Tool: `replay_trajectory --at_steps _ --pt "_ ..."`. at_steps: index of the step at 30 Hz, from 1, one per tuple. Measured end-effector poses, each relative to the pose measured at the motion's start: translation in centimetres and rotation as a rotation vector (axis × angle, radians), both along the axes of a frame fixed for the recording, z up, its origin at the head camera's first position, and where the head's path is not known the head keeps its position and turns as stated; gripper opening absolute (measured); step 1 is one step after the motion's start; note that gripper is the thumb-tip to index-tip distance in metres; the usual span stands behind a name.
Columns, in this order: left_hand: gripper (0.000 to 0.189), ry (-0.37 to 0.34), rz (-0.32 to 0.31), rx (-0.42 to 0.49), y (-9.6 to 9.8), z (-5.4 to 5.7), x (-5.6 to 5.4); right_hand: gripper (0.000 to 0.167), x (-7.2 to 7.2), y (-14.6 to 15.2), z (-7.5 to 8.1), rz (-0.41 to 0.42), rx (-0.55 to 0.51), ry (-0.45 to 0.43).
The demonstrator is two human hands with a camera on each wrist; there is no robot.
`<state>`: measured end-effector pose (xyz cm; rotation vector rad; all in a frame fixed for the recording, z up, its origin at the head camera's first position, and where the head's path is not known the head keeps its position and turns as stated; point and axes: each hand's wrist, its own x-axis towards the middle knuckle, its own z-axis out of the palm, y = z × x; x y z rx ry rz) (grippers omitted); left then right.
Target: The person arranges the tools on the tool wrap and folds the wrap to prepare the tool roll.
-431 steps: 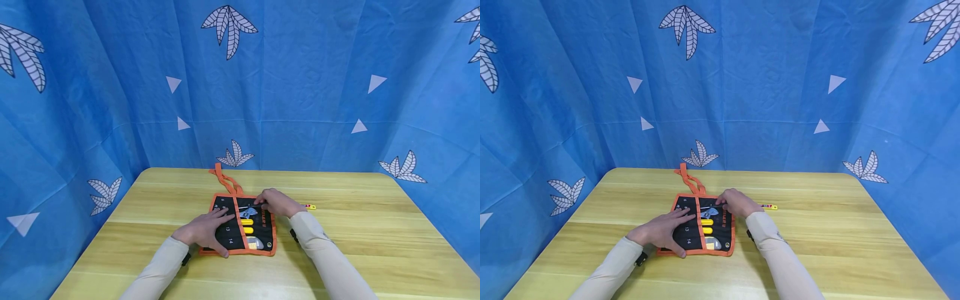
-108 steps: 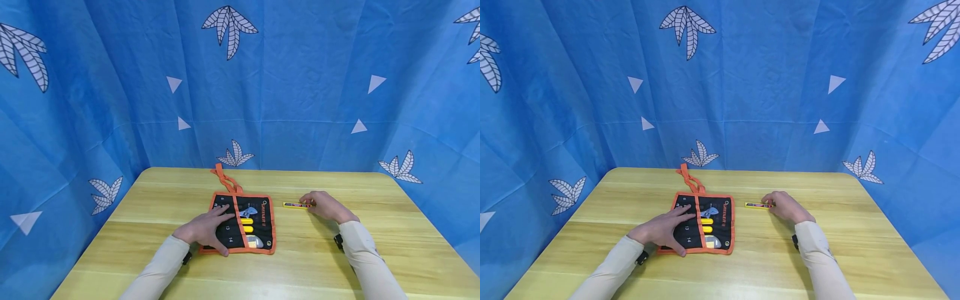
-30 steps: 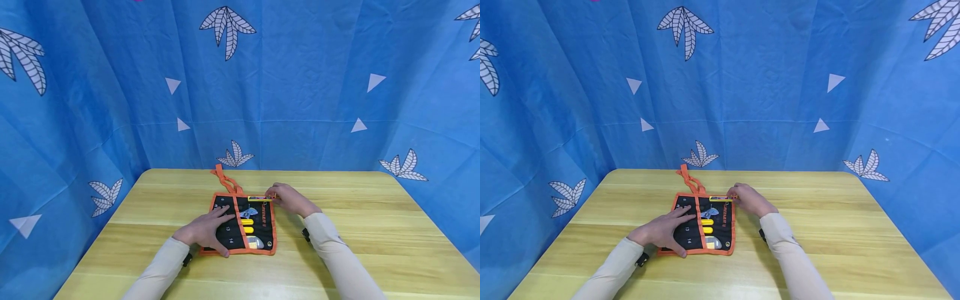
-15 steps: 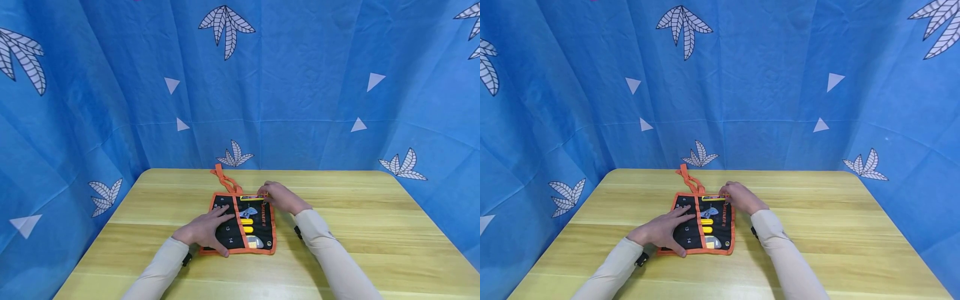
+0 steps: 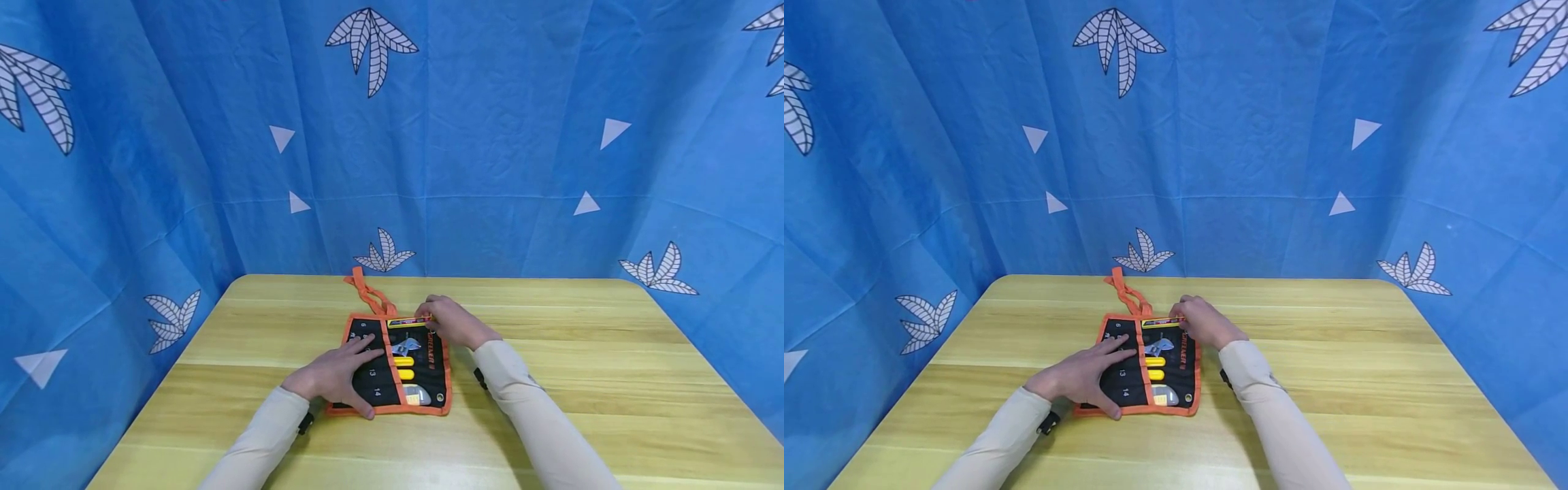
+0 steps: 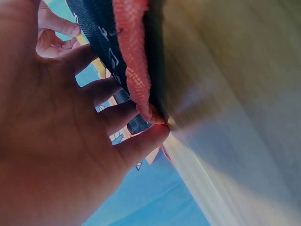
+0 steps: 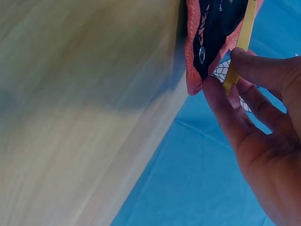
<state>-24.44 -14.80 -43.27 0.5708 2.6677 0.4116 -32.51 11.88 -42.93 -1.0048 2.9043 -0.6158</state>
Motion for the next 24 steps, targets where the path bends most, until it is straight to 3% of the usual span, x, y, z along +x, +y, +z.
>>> replay_trajectory --at_steps 24 --pt "0.109 0.016 -0.03 0.032 -0.26 -0.03 0.14 0.024 -0.09 -0.94 0.09 -0.033 0.008 -0.042"
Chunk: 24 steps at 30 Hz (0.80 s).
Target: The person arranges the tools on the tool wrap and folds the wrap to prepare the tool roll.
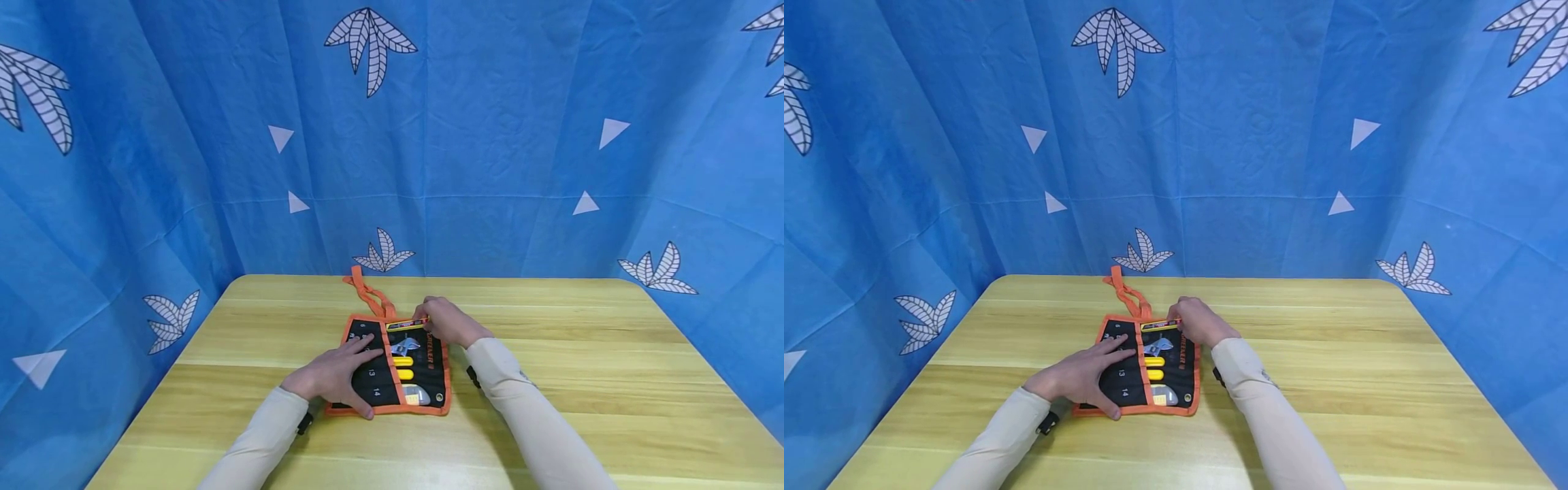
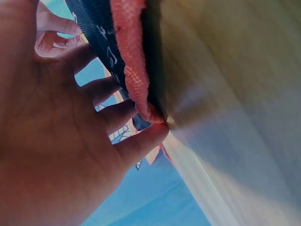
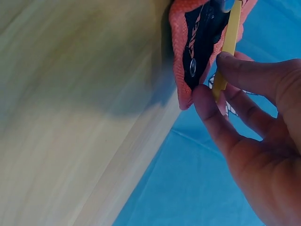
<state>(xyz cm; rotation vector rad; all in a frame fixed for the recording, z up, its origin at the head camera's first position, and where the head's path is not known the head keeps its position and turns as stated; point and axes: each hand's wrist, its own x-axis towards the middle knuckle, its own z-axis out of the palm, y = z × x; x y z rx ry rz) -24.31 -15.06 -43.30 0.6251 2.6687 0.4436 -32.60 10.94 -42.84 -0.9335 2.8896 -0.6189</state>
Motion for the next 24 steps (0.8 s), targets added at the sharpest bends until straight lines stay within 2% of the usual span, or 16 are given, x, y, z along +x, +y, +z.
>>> replay_trajectory --at_steps 14,24 --pt "0.109 -0.006 -0.006 -0.015 0.0 0.1 0.0 0.022 0.0 -0.6 0.1 0.036 0.005 -0.055" --pt "0.108 -0.011 0.001 -0.021 0.0 0.1 -0.1 0.023 0.1 -1.5 0.0 0.015 -0.016 -0.07"
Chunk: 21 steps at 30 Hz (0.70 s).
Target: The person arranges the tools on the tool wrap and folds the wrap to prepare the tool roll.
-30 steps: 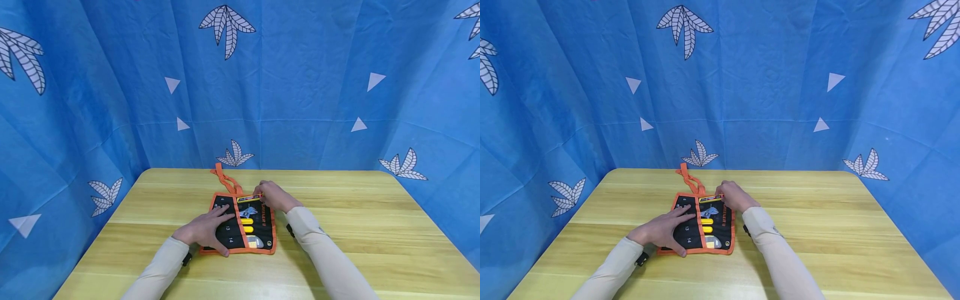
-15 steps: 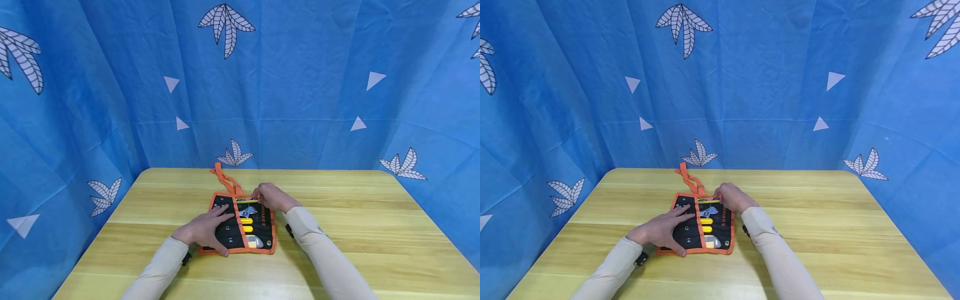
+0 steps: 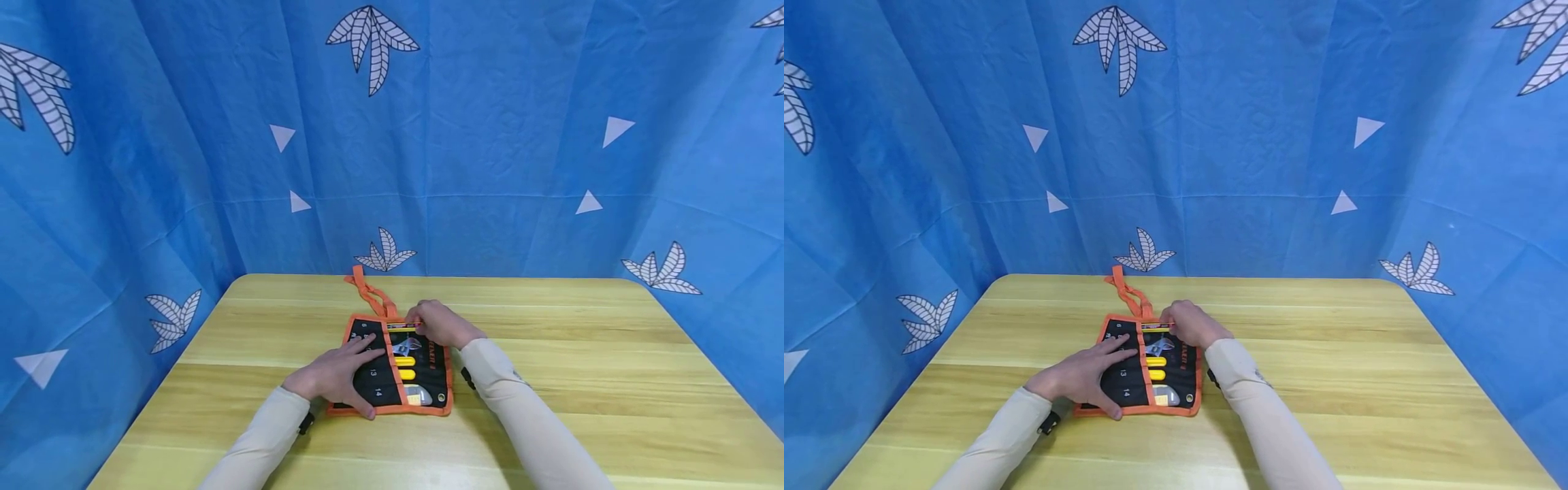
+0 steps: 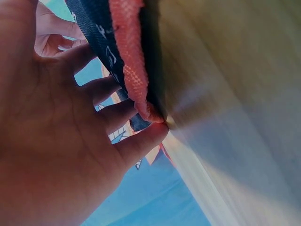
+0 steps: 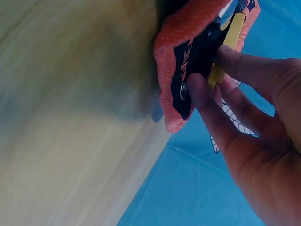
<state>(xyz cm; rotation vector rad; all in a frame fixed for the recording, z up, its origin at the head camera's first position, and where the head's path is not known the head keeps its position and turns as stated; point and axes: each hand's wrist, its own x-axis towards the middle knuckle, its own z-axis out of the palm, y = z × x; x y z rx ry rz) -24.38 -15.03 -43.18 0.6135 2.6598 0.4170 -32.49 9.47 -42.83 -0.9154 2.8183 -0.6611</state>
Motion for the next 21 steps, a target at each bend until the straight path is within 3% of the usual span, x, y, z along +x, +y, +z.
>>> replay_trajectory --at_steps 15,21 --pt "0.109 0.002 0.001 0.001 -0.1 -0.1 -0.1 0.05 -0.3 1.8 -0.5 -0.028 -0.025 -0.027" --pt "0.109 0.003 -0.001 -0.003 -0.1 -0.1 -0.1 0.039 -0.4 1.8 -0.5 0.007 -0.025 0.01"
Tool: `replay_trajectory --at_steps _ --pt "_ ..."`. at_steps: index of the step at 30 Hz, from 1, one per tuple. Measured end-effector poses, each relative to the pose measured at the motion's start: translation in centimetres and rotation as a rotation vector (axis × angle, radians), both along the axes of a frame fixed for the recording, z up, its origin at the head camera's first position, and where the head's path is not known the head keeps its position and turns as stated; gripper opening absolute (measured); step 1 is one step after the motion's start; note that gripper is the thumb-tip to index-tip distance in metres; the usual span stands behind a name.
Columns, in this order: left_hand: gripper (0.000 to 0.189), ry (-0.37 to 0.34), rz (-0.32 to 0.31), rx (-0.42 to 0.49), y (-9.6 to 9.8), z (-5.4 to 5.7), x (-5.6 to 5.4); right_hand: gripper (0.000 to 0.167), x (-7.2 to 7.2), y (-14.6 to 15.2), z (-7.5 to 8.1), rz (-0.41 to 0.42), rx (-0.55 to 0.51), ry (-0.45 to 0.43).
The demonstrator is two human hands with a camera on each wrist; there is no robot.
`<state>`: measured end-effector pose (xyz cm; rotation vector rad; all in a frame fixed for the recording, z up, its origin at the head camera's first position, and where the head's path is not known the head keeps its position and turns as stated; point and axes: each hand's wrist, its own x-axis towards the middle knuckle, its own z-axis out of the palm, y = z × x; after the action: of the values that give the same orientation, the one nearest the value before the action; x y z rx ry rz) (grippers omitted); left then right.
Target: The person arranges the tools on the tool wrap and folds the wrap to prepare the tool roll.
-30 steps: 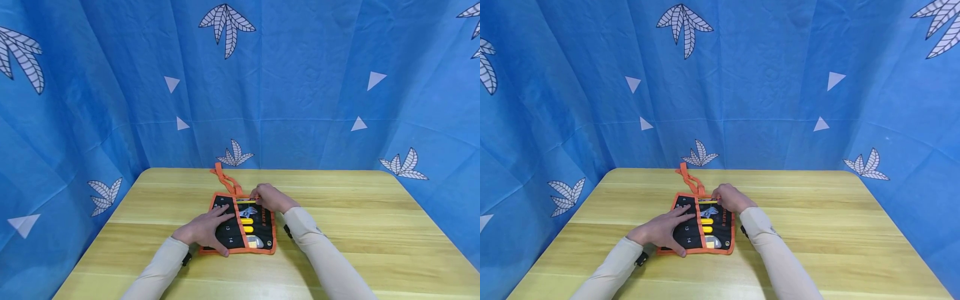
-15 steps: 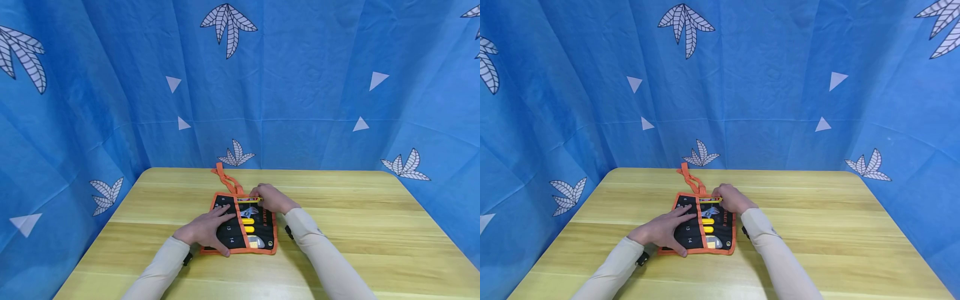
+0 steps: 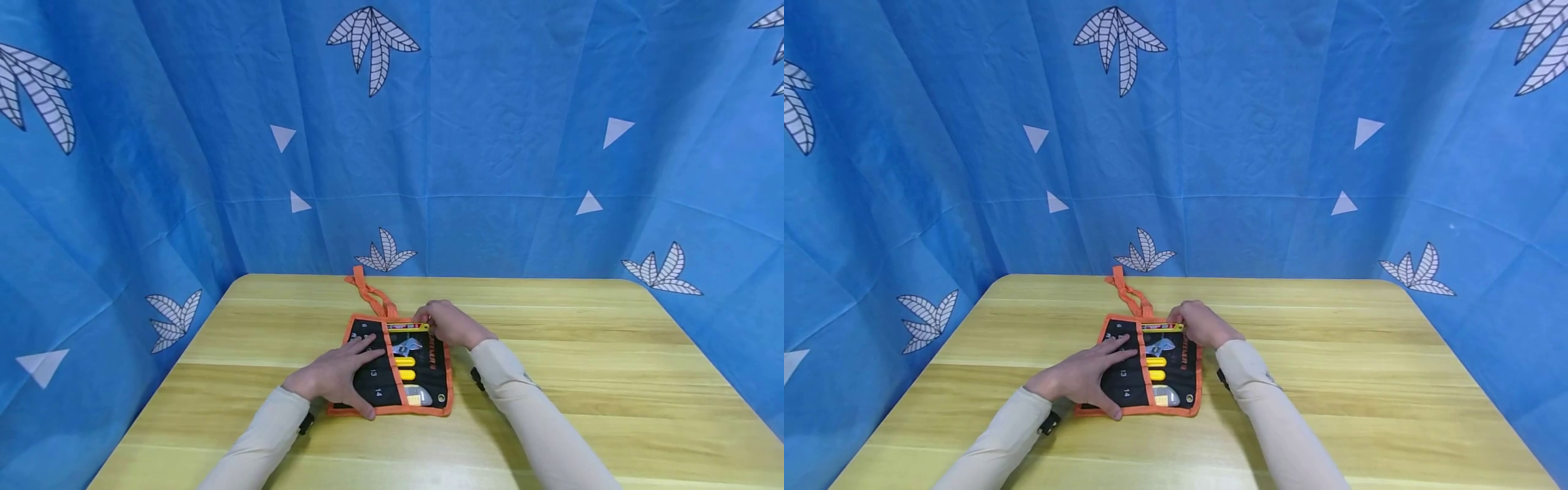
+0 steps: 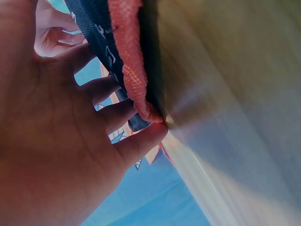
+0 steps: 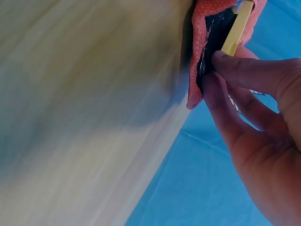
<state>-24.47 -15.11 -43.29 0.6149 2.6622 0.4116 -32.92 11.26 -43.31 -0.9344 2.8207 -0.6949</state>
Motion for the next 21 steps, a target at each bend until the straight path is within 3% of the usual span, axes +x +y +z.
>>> replay_trajectory --at_steps 21 --pt "0.108 -0.002 0.005 0.013 0.0 -0.2 0.0 0.032 -0.2 -1.8 -0.1 -0.004 0.0 0.0"
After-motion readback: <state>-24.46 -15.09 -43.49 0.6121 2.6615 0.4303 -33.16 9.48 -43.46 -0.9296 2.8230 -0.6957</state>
